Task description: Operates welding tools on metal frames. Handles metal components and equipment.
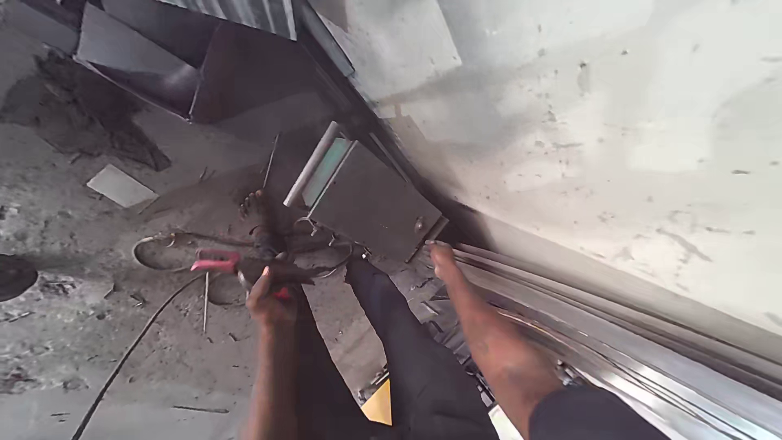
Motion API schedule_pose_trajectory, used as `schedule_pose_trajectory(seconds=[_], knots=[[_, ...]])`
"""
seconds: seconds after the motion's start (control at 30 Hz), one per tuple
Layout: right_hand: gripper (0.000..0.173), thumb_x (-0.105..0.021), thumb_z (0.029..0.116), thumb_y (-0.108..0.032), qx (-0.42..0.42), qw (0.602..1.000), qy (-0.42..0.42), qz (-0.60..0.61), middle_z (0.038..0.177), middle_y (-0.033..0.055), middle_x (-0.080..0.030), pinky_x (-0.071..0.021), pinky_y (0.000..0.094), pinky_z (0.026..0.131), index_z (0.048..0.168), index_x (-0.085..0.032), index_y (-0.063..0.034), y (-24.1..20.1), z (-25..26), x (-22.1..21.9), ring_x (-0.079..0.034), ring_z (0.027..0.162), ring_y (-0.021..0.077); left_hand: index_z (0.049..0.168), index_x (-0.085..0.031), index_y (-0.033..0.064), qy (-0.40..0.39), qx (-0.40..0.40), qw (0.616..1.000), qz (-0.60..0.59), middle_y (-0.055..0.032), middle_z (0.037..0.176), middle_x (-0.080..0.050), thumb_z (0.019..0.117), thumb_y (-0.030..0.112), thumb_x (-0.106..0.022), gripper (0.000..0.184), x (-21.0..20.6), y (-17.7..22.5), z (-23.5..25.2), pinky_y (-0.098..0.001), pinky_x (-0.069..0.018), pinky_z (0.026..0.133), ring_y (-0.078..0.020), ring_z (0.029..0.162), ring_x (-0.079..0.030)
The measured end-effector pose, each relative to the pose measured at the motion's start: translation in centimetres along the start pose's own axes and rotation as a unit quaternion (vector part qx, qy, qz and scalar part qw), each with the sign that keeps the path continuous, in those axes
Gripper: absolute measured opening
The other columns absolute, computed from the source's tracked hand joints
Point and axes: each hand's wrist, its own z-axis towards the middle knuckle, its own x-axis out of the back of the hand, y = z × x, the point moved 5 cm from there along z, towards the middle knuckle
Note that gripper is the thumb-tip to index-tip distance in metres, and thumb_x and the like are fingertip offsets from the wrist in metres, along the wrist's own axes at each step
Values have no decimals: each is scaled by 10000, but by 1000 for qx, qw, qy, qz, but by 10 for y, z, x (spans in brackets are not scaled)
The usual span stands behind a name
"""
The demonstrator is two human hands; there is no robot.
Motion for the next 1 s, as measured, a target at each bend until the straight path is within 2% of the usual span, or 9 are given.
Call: schedule_pose_trajectory(seconds=[0.17,0.33,0.53,0.6,0.67,0.73,0.8,0.9,1.0], knots=[[498,-463,1111,-332,-44,977,-6,211,1472,266,-495,-498,514,1044,1474,-453,8,32,25,-37,-545,1309,364,1095,-676,104,12,26,999,14,-60,1040,-762,1033,223,-375,330,11,-11,-65,-360,-627,809,-169,957,-734],[512,-436,1108,-403,-101,938,16,332,1444,228,-499,-488,510,1016,1450,-475,-24,37,37,-43,-535,1279,340,1170,-639,70,3,71,997,-9,-111,1089,-751,1057,222,-321,369,11,-43,-63,-424,-613,881,-246,1030,-730],[581,-410,1092,-493,-106,939,70,319,1423,231,-536,-472,579,1021,1418,-517,-24,26,21,-41,-537,1286,351,1222,-613,33,-23,76,994,70,-147,1106,-742,1026,206,-424,323,7,-51,-55,-448,-601,915,-271,1048,-721],[642,-372,1082,-557,-67,955,102,270,1413,237,-563,-451,615,1047,1393,-564,-30,23,9,-29,-529,1315,370,1189,-624,50,-22,82,992,94,-122,1059,-749,984,239,-521,297,-1,-59,-56,-433,-618,868,-241,997,-732],[695,-304,1082,-593,-58,971,87,214,1457,240,-540,-417,641,1070,1420,-559,-42,37,-14,-18,-499,1358,388,1208,-585,42,-34,92,987,125,-112,1051,-739,1005,230,-490,292,4,-50,-72,-437,-613,868,-232,989,-724],[649,-297,1114,-509,-25,977,64,204,1463,272,-520,-408,627,1089,1423,-540,8,9,-11,-12,-493,1360,399,1209,-592,47,-24,67,988,138,-82,988,-746,1007,216,-484,285,-8,-45,-57,-400,-629,794,-192,910,-733],[600,-312,1128,-446,-13,984,56,167,1419,281,-549,-431,603,1048,1380,-574,31,2,-4,-7,-524,1313,393,1284,-526,36,-25,57,987,146,-102,1036,-734,1001,209,-475,336,-10,-43,-49,-416,-628,809,-214,945,-731],[493,-425,1114,-383,-9,992,34,123,1301,278,-608,-481,578,964,1320,-616,23,26,-11,-1,-585,1194,386,1225,-574,36,-15,72,983,168,-111,1017,-741,1030,219,-423,306,5,-39,-62,-422,-629,781,-227,917,-734],[503,-473,1089,-444,29,997,38,57,1018,222,-650,-512,528,798,1189,-668,8,17,-11,10,-621,884,326,1221,-570,28,-5,76,984,158,-118,1008,-742,1048,205,-406,297,-2,-42,-55,-412,-629,775,-225,912,-737]])
